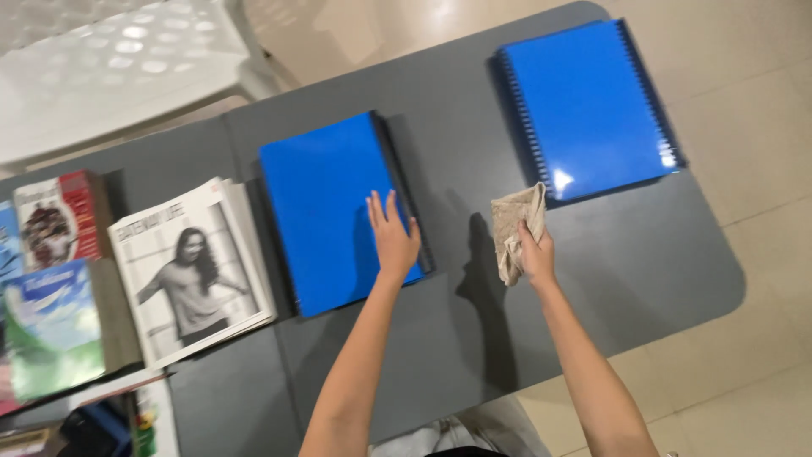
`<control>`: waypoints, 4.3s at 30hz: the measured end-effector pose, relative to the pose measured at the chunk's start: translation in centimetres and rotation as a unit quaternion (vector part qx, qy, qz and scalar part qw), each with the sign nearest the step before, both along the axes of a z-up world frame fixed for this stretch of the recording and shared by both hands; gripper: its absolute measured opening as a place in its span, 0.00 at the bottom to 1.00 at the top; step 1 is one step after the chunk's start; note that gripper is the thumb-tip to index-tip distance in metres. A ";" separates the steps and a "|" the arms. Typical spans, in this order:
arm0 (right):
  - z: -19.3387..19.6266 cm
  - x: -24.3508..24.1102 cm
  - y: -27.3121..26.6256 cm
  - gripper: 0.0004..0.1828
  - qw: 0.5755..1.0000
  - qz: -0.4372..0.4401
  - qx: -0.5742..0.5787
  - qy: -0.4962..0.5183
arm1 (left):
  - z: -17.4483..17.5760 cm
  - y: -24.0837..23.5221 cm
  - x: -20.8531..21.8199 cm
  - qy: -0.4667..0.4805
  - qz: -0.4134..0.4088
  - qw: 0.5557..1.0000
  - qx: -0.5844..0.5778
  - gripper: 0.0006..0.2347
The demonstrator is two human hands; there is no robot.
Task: The person wipes the covers of several blue spiral-bound notebooks with a cloth on a gray table. They handle the notebooks one at a time, wiping the front and back covers, then stacking them. Other books and magazines are visible on the table.
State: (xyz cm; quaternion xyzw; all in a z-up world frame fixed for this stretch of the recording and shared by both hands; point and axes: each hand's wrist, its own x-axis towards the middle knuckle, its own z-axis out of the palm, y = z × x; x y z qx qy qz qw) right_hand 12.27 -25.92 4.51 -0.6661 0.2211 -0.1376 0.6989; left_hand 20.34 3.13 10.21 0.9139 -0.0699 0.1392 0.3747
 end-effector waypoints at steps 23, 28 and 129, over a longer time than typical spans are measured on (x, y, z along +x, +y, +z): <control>0.7 8.3 -29.3 0.37 0.801 -0.006 -0.581 0.145 | -3.1 -32.5 4.3 0.126 -0.092 0.986 -0.059 0.22; 3.0 8.4 -29.9 0.39 0.791 -0.025 -0.591 0.154 | -3.8 -34.4 5.0 0.139 -0.045 0.988 -0.045 0.26; -0.4 -8.3 -0.3 0.47 0.716 0.298 -0.628 0.059 | -4.8 -1.3 -19.4 0.387 -0.027 0.906 -0.166 0.43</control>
